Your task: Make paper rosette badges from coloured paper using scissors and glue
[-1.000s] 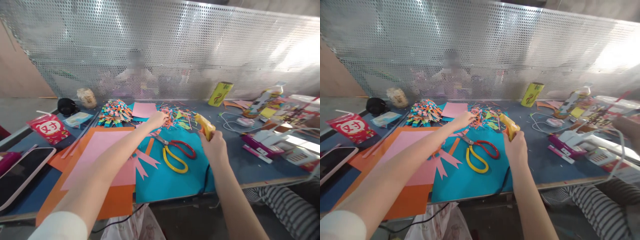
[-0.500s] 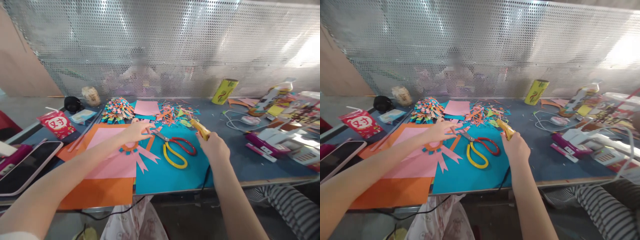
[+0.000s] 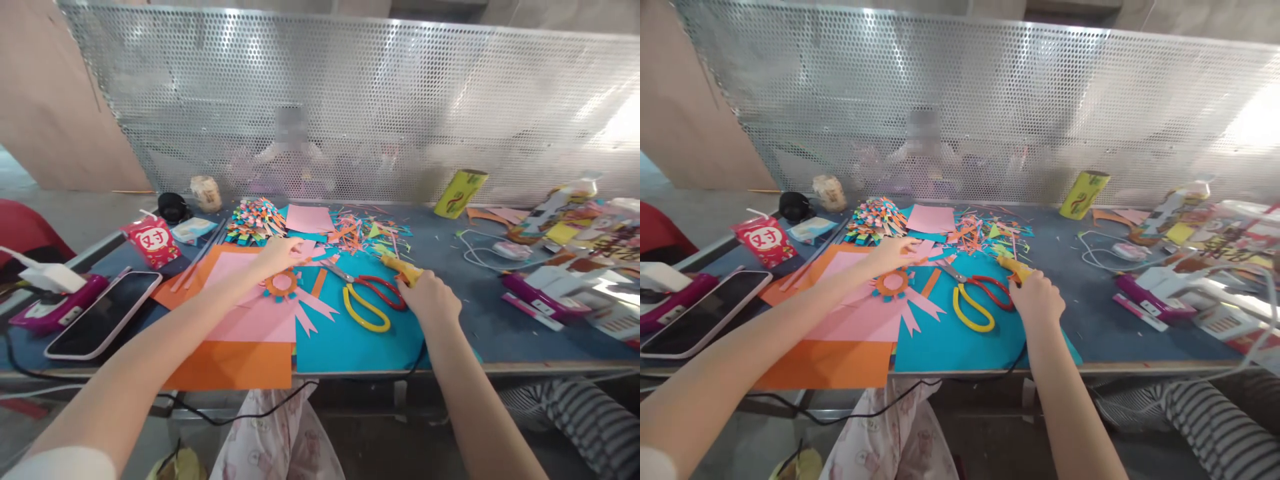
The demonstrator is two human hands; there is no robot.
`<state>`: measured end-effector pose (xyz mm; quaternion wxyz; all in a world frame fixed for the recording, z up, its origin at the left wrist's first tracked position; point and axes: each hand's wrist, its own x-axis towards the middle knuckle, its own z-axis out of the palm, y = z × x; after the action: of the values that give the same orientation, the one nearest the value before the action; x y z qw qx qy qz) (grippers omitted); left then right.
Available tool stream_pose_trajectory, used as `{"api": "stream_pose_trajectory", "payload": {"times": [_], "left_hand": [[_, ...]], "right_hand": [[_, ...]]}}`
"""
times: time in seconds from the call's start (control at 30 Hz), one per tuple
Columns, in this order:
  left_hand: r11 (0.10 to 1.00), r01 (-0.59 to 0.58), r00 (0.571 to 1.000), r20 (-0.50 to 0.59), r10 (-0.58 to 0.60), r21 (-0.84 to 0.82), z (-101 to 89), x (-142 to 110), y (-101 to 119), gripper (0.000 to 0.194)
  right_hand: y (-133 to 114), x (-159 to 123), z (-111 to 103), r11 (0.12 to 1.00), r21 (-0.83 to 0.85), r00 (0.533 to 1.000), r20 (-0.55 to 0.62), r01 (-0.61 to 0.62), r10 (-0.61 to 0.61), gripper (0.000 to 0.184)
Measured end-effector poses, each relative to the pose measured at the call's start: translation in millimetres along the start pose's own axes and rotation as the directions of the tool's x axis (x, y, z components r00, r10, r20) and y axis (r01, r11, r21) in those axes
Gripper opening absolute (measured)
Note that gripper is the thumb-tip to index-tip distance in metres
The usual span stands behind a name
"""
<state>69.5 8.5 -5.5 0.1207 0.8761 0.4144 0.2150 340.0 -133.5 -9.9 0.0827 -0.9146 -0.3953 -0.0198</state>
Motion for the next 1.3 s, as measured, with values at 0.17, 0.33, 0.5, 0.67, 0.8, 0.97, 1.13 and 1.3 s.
{"api": "stream_pose_trajectory", "payload": {"times": [0.17, 0.33, 0.5, 0.67, 0.8, 0.97, 1.13, 1.3], "left_hand": [[0.986, -0.024, 0.997, 0.077, 0.011, 0.164, 14.0, 12, 14, 0.046], [0.994, 0.001, 0.999, 0.039, -0.005, 0.107, 16.8, 8, 6, 0.031], [0.996, 0.037, 0.998, -0.046, -0.041, -0.087, 6.8, 5, -3, 0.028], [0.961, 0.055, 0.990, -0.108, -0.087, -0.270, -8.9, 1, -12, 0.031], [0.944, 0.059, 0.996, -0.044, -0.078, -0.324, -13.9, -2, -17, 0.025], [0.967, 0.049, 0.998, -0.012, -0.054, -0.251, -16.1, 4, -24, 0.023], [0.991, -0.033, 0.998, 0.041, 0.039, -0.128, -16.3, -13, -6, 0.051], [0.984, -0.162, 0.958, 0.230, 0.174, -0.069, -0.8, -34, 27, 0.062]], "right_hand": [[1, 0, 0, 1.000, 0.019, 1.000, 0.009, 0.003, -0.003, 0.051], [3, 3, 1, 1.000, 0.022, 1.000, 0.030, 0.002, -0.002, 0.052], [5, 5, 1, 0.999, 0.042, 0.998, 0.057, -0.007, 0.005, 0.055], [6, 5, 1, 1.000, 0.029, 0.998, 0.060, 0.010, -0.012, 0.056], [7, 6, 2, 0.999, 0.030, 0.998, 0.062, 0.011, -0.013, 0.056], [7, 4, 1, 0.999, 0.043, 0.998, 0.068, -0.001, -0.002, 0.057], [7, 5, 0, 0.998, 0.056, 0.997, 0.071, 0.009, -0.013, 0.057], [7, 6, -1, 0.998, 0.056, 0.997, 0.080, 0.007, -0.011, 0.057]]}}
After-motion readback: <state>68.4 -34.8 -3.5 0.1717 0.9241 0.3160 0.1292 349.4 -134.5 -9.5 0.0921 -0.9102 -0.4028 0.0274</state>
